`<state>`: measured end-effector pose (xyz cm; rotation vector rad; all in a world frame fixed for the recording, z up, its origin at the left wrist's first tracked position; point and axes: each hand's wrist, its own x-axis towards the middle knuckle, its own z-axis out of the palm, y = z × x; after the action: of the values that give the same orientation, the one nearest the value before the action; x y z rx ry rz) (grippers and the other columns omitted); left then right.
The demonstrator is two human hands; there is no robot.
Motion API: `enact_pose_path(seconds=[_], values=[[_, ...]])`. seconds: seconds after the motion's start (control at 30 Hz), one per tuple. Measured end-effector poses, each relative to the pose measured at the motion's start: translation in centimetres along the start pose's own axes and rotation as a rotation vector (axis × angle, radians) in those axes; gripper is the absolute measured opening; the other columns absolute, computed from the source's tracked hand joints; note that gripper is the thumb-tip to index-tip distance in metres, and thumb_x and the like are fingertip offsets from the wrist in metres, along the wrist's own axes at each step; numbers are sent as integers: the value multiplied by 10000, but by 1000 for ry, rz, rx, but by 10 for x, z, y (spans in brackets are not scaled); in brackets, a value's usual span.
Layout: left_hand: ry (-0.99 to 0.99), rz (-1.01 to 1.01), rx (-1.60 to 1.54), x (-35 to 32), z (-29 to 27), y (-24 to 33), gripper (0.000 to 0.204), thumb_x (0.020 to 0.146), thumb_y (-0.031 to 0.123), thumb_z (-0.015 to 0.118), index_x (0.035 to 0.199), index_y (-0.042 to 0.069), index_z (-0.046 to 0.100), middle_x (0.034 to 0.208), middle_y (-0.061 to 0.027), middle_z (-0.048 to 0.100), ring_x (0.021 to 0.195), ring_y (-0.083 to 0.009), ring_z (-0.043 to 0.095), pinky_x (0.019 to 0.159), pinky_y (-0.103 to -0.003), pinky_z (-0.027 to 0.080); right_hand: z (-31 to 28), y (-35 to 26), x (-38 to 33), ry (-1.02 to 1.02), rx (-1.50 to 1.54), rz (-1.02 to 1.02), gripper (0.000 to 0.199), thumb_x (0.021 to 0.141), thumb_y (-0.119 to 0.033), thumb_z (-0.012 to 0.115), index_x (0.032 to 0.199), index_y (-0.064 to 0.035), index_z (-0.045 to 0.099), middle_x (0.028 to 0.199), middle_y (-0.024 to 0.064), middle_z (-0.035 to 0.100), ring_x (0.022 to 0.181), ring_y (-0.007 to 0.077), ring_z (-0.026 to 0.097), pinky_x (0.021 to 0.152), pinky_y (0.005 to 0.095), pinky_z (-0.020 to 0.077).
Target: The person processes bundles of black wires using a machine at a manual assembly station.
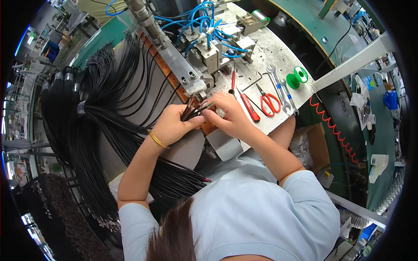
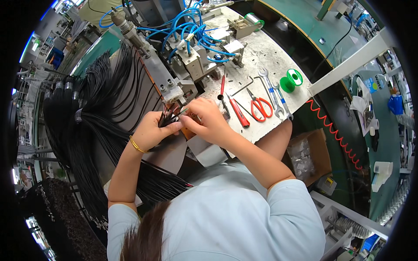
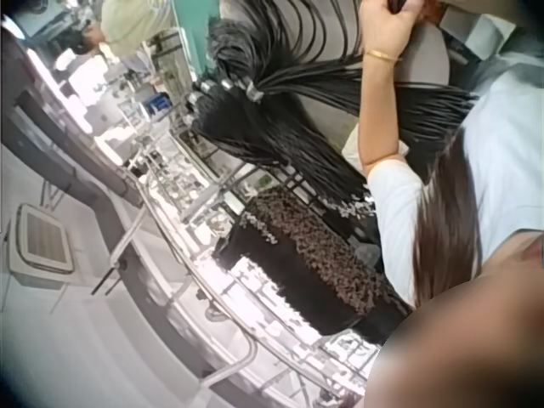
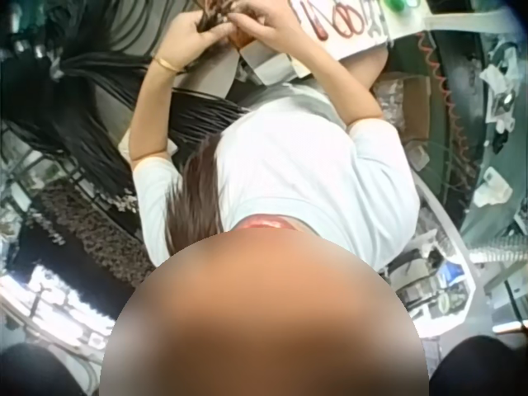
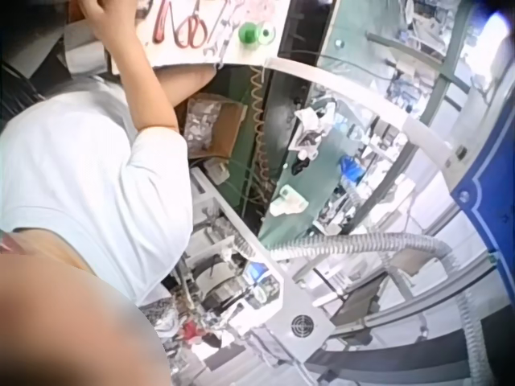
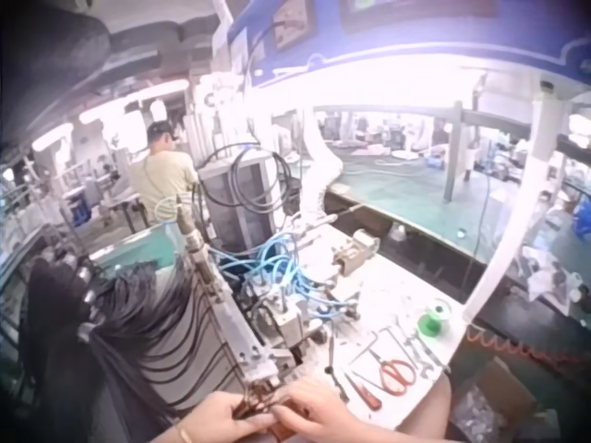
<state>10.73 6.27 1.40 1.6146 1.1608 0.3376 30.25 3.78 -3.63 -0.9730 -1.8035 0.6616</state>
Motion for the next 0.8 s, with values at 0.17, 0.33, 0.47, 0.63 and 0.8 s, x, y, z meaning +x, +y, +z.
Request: enact_pose_path(seconds=[0.17,0.33,0.47,0.63,0.8], values=[[52,97,16,0,1,-4,195,843,177,675,824,-12,632,640,6,572,576,-72,504,562,-251,424,-4,-2,1,-5,115,69,85,805,-148,634,806,-80,584,743,31,567,746,219,539,772,362,358],[55,37,-42,-3,5,1,183,859,172,662,821,-4,631,643,13,549,549,-61,493,512,-225,407,-6,-6,0,-48,-154,-40,77,793,-113,647,836,-68,601,795,38,597,794,218,555,766,351,378],[-63,-33,-248,-3,-3,4,135,871,157,642,868,22,626,677,14,574,537,-41,482,479,-200,394,-5,-3,1,11,-135,-109,83,787,-72,649,851,-52,601,784,56,597,799,225,561,743,342,396],[-98,-42,-285,-1,-5,-1,130,868,161,654,868,32,635,668,39,546,502,-34,456,467,-204,398,-8,0,-2,-48,106,65,93,798,-74,649,869,-34,605,799,71,597,793,220,566,726,326,426],[-107,-44,-207,0,-4,-2,135,874,161,645,906,32,621,692,34,554,500,-32,452,465,-209,406,-9,-6,-2,-101,89,110,101,816,-70,647,889,-18,601,835,80,598,812,197,578,730,305,443]])
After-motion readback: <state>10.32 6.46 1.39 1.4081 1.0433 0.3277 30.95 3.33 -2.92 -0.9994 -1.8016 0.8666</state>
